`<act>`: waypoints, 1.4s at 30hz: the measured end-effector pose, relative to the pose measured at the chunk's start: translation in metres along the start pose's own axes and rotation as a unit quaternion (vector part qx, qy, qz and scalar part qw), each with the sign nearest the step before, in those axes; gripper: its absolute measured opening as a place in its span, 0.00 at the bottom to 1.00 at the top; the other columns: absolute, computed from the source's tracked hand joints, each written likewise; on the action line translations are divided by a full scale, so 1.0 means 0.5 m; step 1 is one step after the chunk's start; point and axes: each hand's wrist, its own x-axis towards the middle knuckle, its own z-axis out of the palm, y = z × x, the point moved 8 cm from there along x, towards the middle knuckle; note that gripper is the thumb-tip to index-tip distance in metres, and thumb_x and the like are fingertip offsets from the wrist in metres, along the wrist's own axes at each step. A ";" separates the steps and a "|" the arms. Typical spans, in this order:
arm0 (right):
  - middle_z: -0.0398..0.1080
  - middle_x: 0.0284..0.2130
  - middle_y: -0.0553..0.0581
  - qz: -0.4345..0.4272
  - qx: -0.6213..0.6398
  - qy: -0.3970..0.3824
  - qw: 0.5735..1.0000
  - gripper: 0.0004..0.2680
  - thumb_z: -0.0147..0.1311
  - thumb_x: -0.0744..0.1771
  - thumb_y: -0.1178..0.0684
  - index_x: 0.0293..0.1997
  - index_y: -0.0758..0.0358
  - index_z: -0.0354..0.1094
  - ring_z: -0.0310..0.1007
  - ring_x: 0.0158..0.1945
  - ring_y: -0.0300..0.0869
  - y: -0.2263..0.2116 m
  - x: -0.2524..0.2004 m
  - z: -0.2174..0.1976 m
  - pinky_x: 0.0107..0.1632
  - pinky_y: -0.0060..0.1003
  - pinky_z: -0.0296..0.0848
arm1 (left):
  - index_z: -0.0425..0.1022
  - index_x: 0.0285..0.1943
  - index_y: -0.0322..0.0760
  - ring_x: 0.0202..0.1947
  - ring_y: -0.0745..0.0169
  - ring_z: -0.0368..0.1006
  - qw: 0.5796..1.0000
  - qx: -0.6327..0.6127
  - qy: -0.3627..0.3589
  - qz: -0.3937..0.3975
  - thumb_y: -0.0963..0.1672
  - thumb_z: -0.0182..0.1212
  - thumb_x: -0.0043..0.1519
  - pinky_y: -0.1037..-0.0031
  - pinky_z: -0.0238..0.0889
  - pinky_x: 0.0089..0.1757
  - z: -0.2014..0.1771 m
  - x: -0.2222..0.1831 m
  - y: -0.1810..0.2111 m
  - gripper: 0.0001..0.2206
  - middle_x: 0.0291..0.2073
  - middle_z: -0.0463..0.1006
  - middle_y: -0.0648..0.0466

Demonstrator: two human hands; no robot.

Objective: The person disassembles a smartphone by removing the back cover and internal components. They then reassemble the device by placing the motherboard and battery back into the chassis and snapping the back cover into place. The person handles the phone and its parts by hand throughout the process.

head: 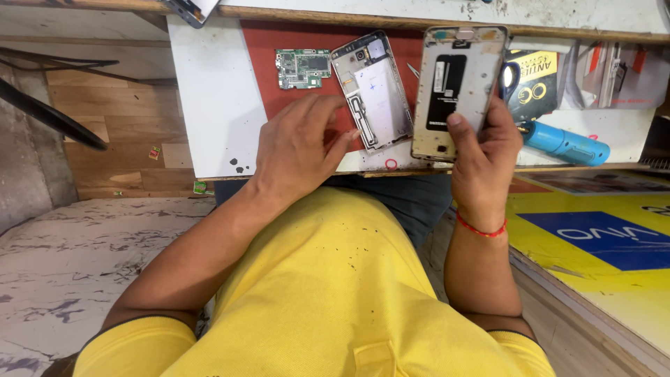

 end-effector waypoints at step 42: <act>0.81 0.44 0.65 -0.440 -0.492 0.265 0.703 0.13 0.61 0.62 0.73 0.50 0.71 0.78 0.83 0.51 0.53 -0.107 0.044 -0.282 0.57 0.49 0.80 | 0.78 0.49 0.32 0.38 0.55 0.73 0.994 -0.054 0.092 0.025 0.41 0.74 0.62 0.70 0.68 0.37 -0.083 -0.003 -0.033 0.11 0.45 0.75 0.47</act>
